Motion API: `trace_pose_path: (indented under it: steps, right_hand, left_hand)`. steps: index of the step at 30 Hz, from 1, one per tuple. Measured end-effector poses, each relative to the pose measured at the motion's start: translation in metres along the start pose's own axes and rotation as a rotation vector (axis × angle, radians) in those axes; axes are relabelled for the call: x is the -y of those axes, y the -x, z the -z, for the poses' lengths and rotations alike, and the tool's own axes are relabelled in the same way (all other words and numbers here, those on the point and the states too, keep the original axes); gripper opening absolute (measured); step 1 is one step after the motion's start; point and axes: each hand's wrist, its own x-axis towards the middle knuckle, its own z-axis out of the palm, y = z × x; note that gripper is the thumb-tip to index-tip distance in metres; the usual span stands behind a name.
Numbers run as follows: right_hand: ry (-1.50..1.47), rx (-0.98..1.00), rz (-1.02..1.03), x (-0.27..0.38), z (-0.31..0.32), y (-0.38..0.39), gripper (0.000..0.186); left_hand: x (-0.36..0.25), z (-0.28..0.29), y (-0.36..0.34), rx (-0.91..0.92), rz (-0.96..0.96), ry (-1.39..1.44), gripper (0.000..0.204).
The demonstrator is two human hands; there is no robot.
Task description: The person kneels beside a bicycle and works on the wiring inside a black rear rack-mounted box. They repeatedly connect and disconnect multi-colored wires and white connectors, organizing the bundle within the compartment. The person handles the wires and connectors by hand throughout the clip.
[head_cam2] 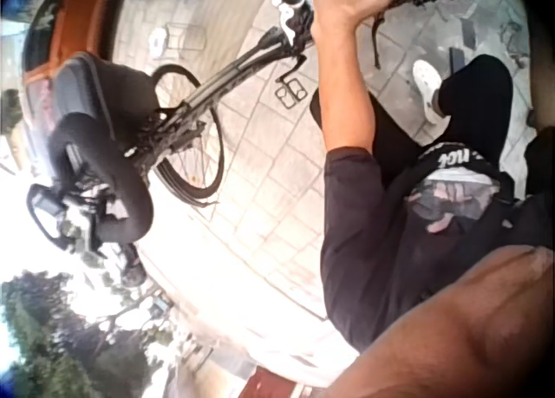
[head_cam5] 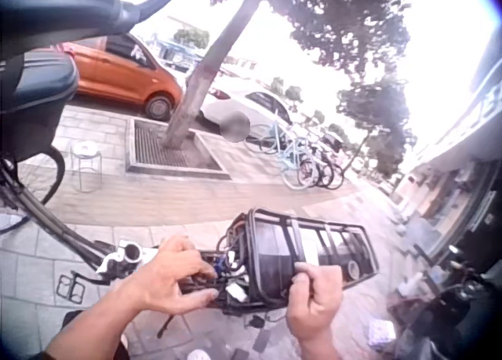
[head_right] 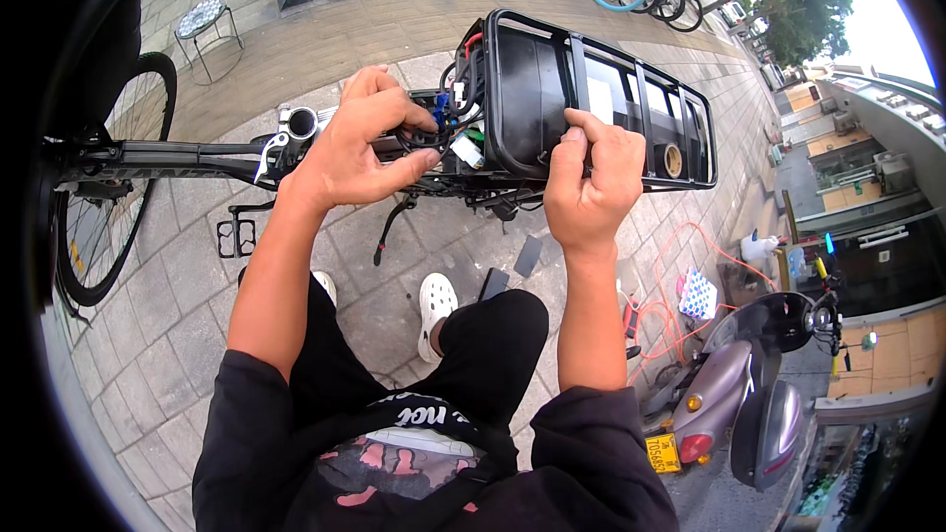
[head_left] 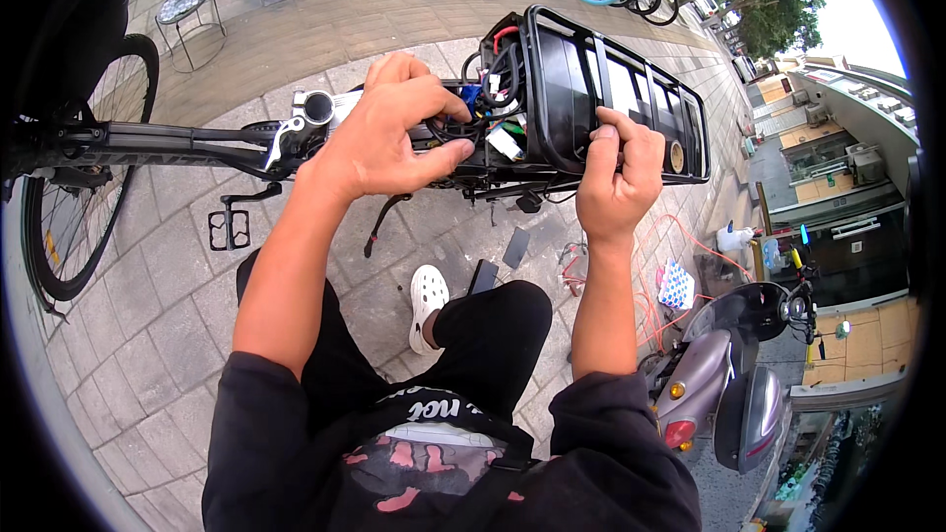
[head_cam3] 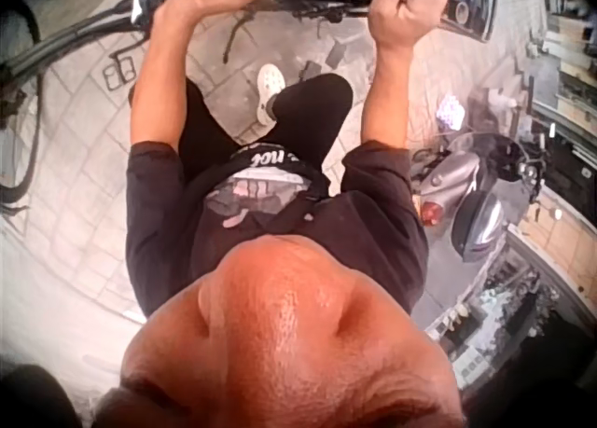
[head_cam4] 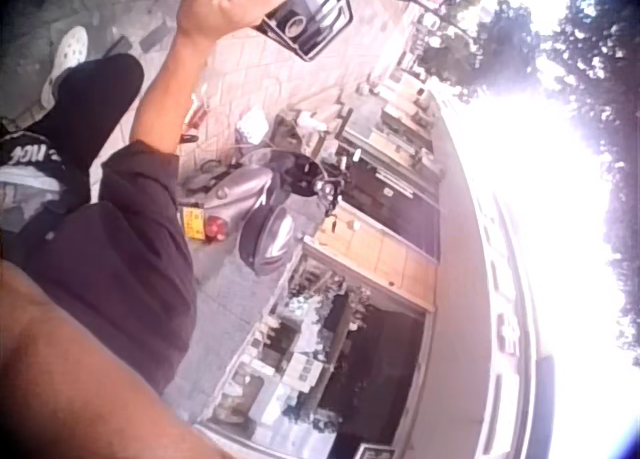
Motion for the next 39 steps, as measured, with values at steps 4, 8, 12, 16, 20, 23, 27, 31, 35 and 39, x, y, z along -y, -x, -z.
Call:
trace_pose_path:
  steps: [4, 8, 12, 16, 20, 23, 27, 31, 35, 39]
  right_hand:
    - [0.000, -0.016, 0.036, 0.002, 0.000, 0.000, 0.019]
    - [0.013, -0.027, 0.067, 0.004, -0.001, -0.003, 0.018]
    - [0.016, -0.021, 0.063, -0.001, 0.003, -0.002, 0.017]
    - [-0.006, 0.020, -0.032, 0.006, 0.009, -0.004, 0.020]
    - [-0.003, -0.064, 0.126, 0.034, 0.018, 0.023, 0.034]
    - [-0.022, 0.016, 0.171, 0.057, 0.016, 0.034, 0.039]
    - [-0.005, 0.141, 0.240, 0.062, 0.020, 0.001, 0.042]
    - [0.122, 0.599, 0.313, 0.078, 0.032, -0.050, 0.061]
    - [0.231, 0.838, 0.374, 0.072, 0.020, -0.086, 0.089]
    - [0.270, 0.974, 0.399, 0.072, 0.006, -0.111, 0.093]
  left_hand:
    - [-0.012, 0.011, 0.001, 0.076, -0.010, -0.126, 0.030]
    - [-0.010, 0.009, 0.003, 0.065, -0.042, -0.118, 0.034]
    - [-0.006, 0.014, -0.005, 0.077, -0.064, -0.028, 0.043]
    - [-0.009, 0.025, -0.007, 0.078, 0.011, -0.019, 0.049]
    - [-0.009, 0.024, -0.002, 0.074, 0.045, -0.005, 0.054]
    - [-0.025, 0.020, -0.008, 0.066, 0.005, -0.235, 0.058]
    - [-0.026, 0.005, -0.004, -0.082, 0.011, -0.384, 0.060]
    - [-0.035, -0.010, -0.008, -0.185, 0.082, -0.426, 0.053]
    - [-0.025, -0.017, -0.007, -0.255, 0.051, -0.438, 0.038]
    - [-0.012, -0.016, 0.001, -0.340, 0.028, -0.361, 0.030]
